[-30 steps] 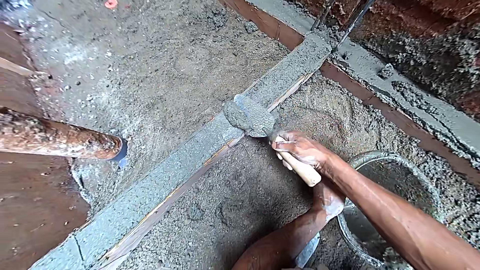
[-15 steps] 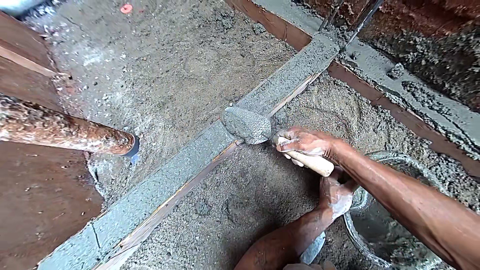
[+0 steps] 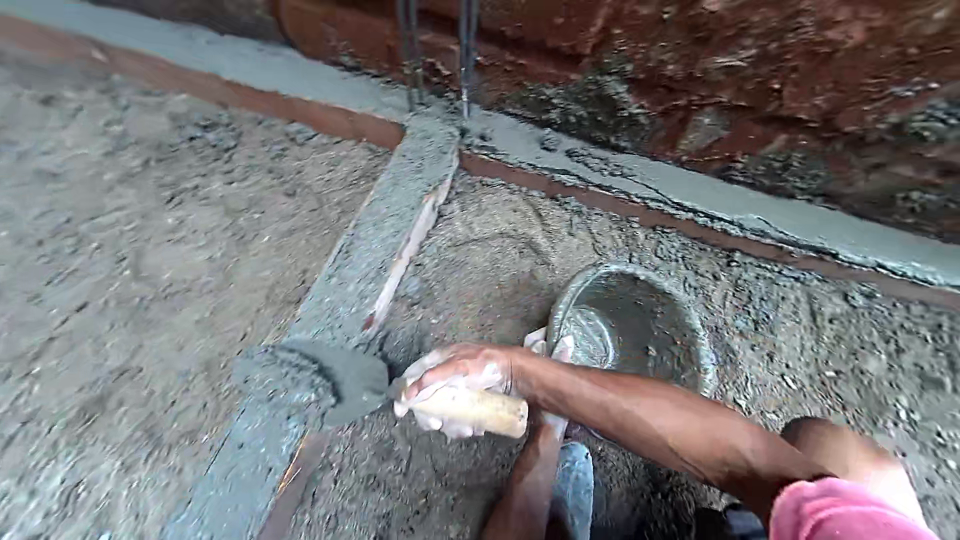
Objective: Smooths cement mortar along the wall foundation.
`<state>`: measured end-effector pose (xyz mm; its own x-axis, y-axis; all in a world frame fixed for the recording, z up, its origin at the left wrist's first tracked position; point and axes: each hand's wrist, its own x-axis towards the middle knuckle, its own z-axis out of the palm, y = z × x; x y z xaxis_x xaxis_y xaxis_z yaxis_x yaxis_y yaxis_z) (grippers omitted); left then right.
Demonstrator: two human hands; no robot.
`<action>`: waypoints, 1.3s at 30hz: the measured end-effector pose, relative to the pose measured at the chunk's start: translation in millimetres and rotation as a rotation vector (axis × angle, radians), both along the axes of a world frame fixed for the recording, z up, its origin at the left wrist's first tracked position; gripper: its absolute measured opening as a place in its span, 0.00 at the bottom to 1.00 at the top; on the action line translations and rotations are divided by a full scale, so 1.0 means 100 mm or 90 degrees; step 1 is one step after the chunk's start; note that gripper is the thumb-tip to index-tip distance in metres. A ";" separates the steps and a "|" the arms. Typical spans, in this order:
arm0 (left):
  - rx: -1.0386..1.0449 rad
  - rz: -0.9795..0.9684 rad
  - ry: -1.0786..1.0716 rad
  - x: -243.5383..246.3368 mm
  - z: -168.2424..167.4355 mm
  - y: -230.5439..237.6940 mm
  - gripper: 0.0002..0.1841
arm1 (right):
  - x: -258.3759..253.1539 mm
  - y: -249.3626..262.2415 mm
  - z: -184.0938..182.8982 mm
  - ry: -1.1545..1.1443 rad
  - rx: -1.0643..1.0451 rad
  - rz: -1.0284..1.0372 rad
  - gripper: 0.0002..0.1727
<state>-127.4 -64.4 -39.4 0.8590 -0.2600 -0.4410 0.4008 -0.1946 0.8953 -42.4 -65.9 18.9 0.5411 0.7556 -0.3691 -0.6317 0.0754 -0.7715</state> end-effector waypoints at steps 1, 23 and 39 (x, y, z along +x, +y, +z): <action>0.061 -0.034 -0.037 0.02 0.04 0.02 0.21 | -0.04 -0.03 0.02 0.010 0.024 -0.008 0.15; -0.199 0.259 -0.035 0.02 -0.08 -0.28 0.05 | 0.40 -4.02 0.49 -0.462 -1.252 -0.080 0.20; -0.219 0.255 -0.055 0.02 -0.08 -0.26 0.05 | 0.33 -3.42 0.44 -0.312 -1.181 -0.045 0.22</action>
<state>-125.7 -90.8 -47.9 0.9499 -0.0216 -0.3119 0.3060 0.2683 0.9134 -9.5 -407.7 62.9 0.8403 -0.3713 -0.3950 -0.3992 -0.9168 0.0126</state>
